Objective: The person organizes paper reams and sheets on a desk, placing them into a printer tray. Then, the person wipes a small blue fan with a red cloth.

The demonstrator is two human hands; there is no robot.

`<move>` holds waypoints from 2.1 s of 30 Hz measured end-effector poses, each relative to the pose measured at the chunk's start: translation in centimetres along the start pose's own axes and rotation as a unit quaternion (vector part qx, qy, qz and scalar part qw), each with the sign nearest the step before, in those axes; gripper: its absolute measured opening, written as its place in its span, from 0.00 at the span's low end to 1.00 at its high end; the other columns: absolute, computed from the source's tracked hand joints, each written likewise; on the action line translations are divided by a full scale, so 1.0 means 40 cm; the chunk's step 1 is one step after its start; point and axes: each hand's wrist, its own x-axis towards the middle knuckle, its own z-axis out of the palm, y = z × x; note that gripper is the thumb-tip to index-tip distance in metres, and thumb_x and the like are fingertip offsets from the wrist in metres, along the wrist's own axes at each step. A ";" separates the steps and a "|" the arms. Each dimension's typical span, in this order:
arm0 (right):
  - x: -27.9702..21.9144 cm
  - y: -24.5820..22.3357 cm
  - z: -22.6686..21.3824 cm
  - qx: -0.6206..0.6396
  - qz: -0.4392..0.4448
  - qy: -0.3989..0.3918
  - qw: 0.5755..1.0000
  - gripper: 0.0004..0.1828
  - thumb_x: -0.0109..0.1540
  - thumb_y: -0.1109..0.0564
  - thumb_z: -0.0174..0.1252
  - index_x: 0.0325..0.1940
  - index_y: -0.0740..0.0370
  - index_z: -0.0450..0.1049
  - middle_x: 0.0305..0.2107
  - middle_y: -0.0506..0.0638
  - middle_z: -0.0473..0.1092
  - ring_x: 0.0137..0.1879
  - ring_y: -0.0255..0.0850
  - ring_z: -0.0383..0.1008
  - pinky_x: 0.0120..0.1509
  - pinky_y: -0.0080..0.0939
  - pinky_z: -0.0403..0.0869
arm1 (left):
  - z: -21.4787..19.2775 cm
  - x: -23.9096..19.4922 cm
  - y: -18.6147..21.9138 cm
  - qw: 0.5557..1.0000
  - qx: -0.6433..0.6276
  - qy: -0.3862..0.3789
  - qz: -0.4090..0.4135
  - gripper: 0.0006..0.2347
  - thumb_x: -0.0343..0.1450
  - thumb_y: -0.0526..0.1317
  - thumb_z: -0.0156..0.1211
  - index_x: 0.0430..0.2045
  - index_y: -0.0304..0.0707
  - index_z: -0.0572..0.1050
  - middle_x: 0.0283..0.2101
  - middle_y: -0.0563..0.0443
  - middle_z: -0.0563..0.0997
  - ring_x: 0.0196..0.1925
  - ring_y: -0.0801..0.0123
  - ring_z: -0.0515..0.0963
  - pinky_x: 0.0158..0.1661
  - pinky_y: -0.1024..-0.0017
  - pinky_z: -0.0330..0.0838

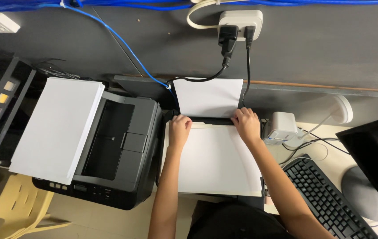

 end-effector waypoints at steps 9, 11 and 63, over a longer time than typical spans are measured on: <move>0.000 0.008 0.027 0.011 -0.011 0.070 0.997 0.05 0.57 0.62 0.64 0.37 0.56 0.79 0.35 0.47 0.72 0.46 0.49 0.70 0.53 0.48 0.69 | 0.035 -0.035 -0.023 0.997 0.079 0.018 0.014 0.14 0.74 0.39 0.59 0.52 0.31 0.77 0.62 0.45 0.75 0.66 0.59 0.71 0.64 0.51 0.56; 0.001 0.023 0.038 0.007 -0.018 0.063 0.998 0.04 0.57 0.61 0.64 0.36 0.56 0.80 0.35 0.47 0.72 0.46 0.48 0.71 0.55 0.48 0.69 | 0.039 -0.036 -0.024 0.996 0.083 0.014 0.012 0.15 0.74 0.39 0.59 0.52 0.32 0.77 0.62 0.46 0.75 0.66 0.60 0.71 0.64 0.51 0.56; 0.039 0.040 0.065 0.186 0.134 0.036 0.973 0.09 0.65 0.61 0.61 0.45 0.66 0.70 0.32 0.58 0.74 0.42 0.56 0.74 0.50 0.52 0.74 | 0.097 0.117 -0.057 0.982 -0.100 0.115 -0.108 0.07 0.74 0.30 0.56 0.45 0.30 0.72 0.45 0.36 0.80 0.46 0.42 0.80 0.43 0.57 0.74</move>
